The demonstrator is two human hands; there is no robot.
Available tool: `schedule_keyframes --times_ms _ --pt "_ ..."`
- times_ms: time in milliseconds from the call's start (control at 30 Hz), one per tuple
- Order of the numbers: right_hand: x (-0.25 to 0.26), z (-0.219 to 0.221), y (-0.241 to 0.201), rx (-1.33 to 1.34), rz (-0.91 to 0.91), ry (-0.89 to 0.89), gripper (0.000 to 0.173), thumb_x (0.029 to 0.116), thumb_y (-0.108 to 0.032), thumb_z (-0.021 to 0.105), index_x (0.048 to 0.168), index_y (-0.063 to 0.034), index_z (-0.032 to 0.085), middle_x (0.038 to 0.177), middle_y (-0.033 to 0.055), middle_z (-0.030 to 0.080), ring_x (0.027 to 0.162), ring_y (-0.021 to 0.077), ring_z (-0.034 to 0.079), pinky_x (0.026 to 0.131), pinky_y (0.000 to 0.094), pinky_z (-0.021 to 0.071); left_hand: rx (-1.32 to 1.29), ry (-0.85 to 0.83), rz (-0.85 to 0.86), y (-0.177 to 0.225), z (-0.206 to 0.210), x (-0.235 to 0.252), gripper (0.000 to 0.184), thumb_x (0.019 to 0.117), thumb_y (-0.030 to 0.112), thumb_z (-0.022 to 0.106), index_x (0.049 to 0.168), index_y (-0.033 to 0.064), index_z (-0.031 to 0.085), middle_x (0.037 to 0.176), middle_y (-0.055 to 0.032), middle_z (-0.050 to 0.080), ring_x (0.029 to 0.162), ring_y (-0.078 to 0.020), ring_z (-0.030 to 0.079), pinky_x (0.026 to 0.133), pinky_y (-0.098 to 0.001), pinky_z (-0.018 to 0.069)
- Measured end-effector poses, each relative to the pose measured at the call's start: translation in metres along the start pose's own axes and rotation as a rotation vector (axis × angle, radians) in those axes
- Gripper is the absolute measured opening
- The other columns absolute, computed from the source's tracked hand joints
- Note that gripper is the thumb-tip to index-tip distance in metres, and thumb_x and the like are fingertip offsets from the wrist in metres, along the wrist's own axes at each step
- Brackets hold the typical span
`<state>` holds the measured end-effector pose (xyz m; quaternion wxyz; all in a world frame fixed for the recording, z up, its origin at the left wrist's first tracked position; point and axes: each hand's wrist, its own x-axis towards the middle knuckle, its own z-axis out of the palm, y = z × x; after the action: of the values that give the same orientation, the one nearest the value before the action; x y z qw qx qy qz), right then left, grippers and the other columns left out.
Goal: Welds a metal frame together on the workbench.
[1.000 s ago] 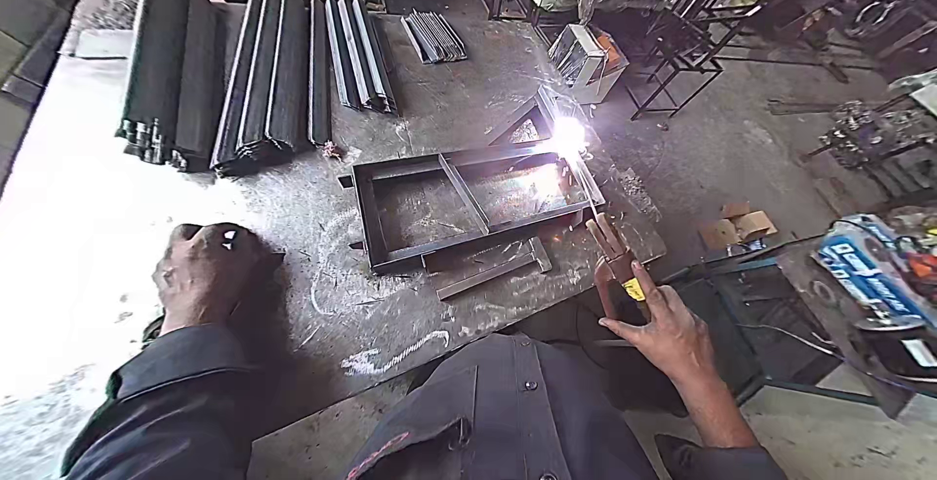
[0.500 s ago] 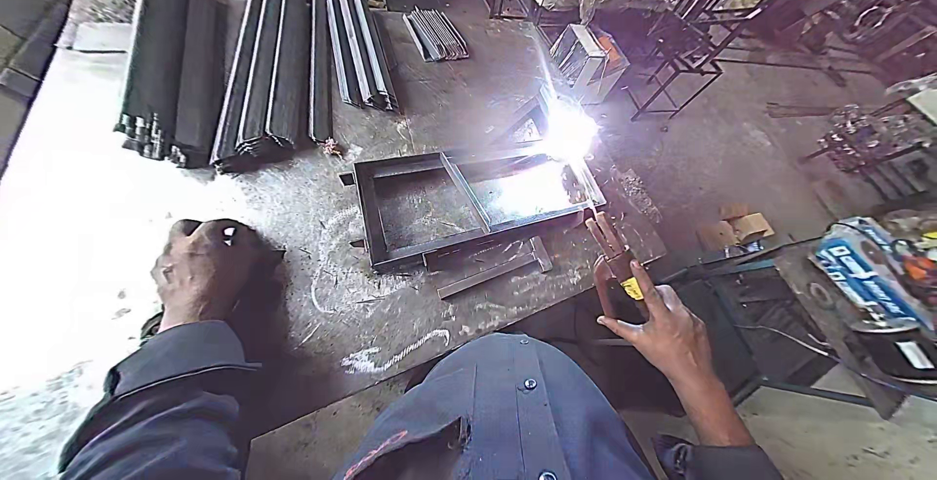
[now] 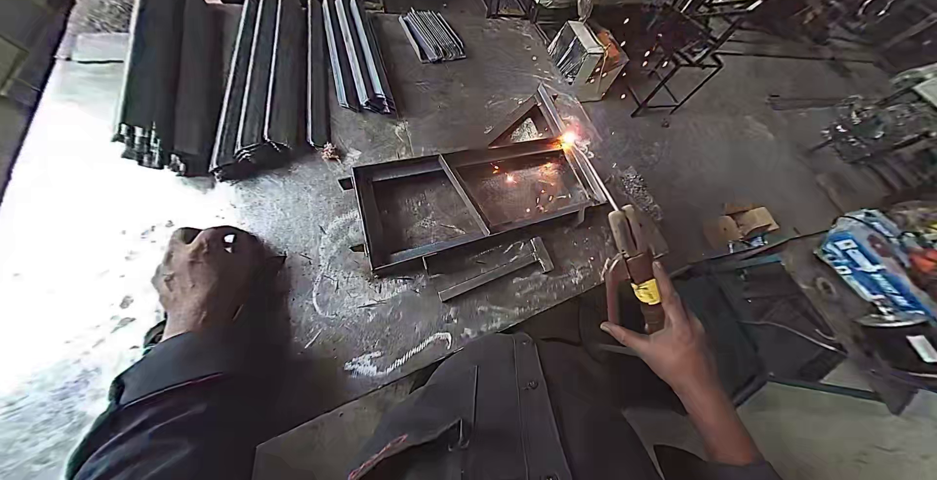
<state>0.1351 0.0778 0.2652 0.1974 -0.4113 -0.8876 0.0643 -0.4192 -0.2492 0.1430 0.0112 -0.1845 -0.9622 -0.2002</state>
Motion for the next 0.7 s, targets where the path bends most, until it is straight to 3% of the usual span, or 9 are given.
schedule_keyframes --times_ms 67,100,233,433,533,633,700 --pt "0.002 -0.003 -0.004 0.136 0.068 -0.011 0.128 0.0634 -0.072 0.082 0.16 -0.0046 0.032 0.134 0.0195 0.065 0.107 0.0263 0.069 0.089 0.0463 0.0578 0.02 -0.014 -0.029 0.004 -0.002 0.0 0.044 0.1056 0.04 0.047 0.121 0.0042 0.068 0.134 -0.031 0.059 0.122 -0.0532 0.058 0.094 -0.0758 0.0442" --pt "0.004 -0.003 -0.005 0.195 0.087 -0.011 0.129 0.0641 -0.072 0.082 0.161 -0.0042 0.03 0.134 0.0184 0.064 0.105 0.0213 0.068 0.089 0.0416 0.058 0.046 -0.017 -0.042 0.005 -0.002 0.001 0.044 0.1055 0.041 0.047 0.122 0.0067 0.069 0.135 -0.0284 0.059 0.122 -0.0506 0.059 0.095 -0.0735 0.0458" --pt "0.012 -0.001 -0.006 0.288 0.105 0.014 0.128 0.068 -0.074 0.08 0.16 -0.0019 0.028 0.131 0.0175 0.064 0.098 0.0129 0.067 0.085 0.0338 0.0582 0.046 -0.02 -0.036 0.011 -0.006 -0.001 0.045 0.1061 0.038 0.045 0.123 0.0034 0.068 0.136 -0.0317 0.058 0.124 -0.0531 0.057 0.097 -0.0744 0.0435" --pt "0.009 0.009 -0.009 0.271 0.123 0.0 0.126 0.0683 -0.071 0.081 0.162 -0.0056 0.028 0.136 0.0177 0.063 0.104 0.016 0.068 0.089 0.0363 0.0576 0.064 -0.03 -0.059 0.009 -0.005 0.0 0.046 0.1051 0.04 0.045 0.123 0.0055 0.068 0.137 -0.0293 0.059 0.125 -0.0504 0.058 0.098 -0.0728 0.044" --pt "0.01 0.019 -0.01 0.222 0.117 0.009 0.126 0.0672 -0.069 0.082 0.16 -0.003 0.03 0.132 0.0197 0.065 0.103 0.0228 0.069 0.088 0.0422 0.0576 0.06 -0.021 -0.045 0.008 -0.004 0.0 0.044 0.1052 0.04 0.045 0.12 0.0051 0.068 0.135 -0.0304 0.059 0.123 -0.0517 0.058 0.096 -0.0736 0.0446" --pt "0.008 0.029 -0.01 0.162 0.107 0.016 0.127 0.0667 -0.073 0.08 0.16 -0.0024 0.031 0.131 0.0216 0.065 0.104 0.0283 0.069 0.089 0.0464 0.0574 0.049 -0.047 -0.085 0.014 -0.009 -0.002 0.045 0.1053 0.039 0.045 0.125 0.0063 0.068 0.14 -0.0287 0.057 0.128 -0.0499 0.056 0.101 -0.0722 0.0427" --pt "0.005 0.031 -0.012 0.111 0.123 0.006 0.127 0.0649 -0.077 0.078 0.16 -0.0043 0.034 0.125 0.0231 0.067 0.1 0.0337 0.07 0.084 0.0517 0.0577 0.077 -0.049 -0.101 0.011 -0.006 0.001 0.046 0.1052 0.042 0.043 0.126 0.0089 0.067 0.142 -0.0265 0.057 0.13 -0.0479 0.056 0.101 -0.0714 0.0433"
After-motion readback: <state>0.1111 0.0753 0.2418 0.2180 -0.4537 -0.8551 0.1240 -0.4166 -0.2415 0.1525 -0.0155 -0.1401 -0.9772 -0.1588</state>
